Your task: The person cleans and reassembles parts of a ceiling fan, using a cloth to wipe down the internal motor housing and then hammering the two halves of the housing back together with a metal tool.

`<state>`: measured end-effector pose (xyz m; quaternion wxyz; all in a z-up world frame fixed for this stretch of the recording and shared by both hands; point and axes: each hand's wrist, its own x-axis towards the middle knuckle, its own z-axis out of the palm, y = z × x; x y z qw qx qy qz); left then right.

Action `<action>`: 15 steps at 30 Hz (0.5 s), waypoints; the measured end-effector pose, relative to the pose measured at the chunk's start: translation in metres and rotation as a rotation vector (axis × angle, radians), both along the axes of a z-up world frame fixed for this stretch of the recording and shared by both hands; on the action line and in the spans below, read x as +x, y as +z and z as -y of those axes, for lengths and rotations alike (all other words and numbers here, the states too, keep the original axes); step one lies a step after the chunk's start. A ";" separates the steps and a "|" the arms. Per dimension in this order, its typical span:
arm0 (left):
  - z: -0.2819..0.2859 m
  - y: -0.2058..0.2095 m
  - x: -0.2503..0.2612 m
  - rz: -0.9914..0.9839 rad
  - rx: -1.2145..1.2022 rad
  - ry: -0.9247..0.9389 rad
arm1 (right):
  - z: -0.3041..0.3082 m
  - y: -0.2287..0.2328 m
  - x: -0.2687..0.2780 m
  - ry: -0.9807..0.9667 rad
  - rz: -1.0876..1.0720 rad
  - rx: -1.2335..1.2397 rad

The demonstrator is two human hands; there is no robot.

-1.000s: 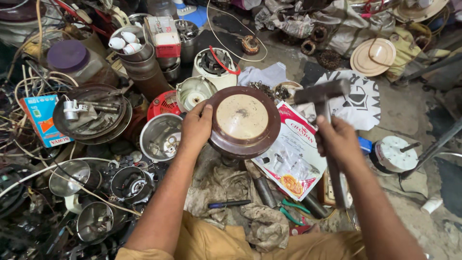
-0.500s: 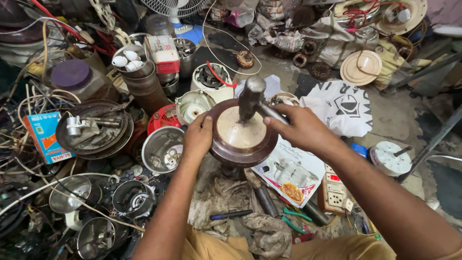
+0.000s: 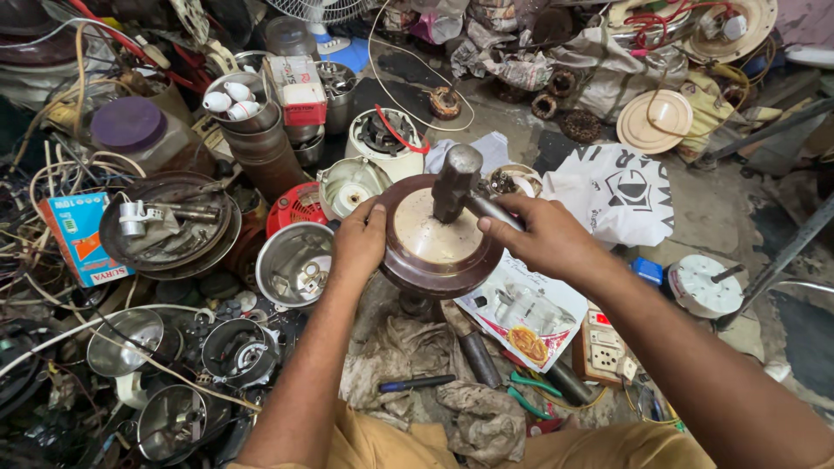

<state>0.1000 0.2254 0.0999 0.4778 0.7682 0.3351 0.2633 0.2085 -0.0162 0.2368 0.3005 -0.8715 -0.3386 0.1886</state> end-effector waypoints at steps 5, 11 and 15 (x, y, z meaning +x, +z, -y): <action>0.000 -0.002 -0.001 0.006 0.013 -0.003 | 0.001 -0.006 0.001 -0.007 0.009 -0.004; -0.007 -0.020 0.006 0.057 0.149 -0.021 | -0.002 -0.008 0.000 0.019 0.002 0.043; -0.005 -0.019 0.005 0.039 0.118 0.005 | -0.001 -0.004 -0.007 -0.003 -0.017 0.042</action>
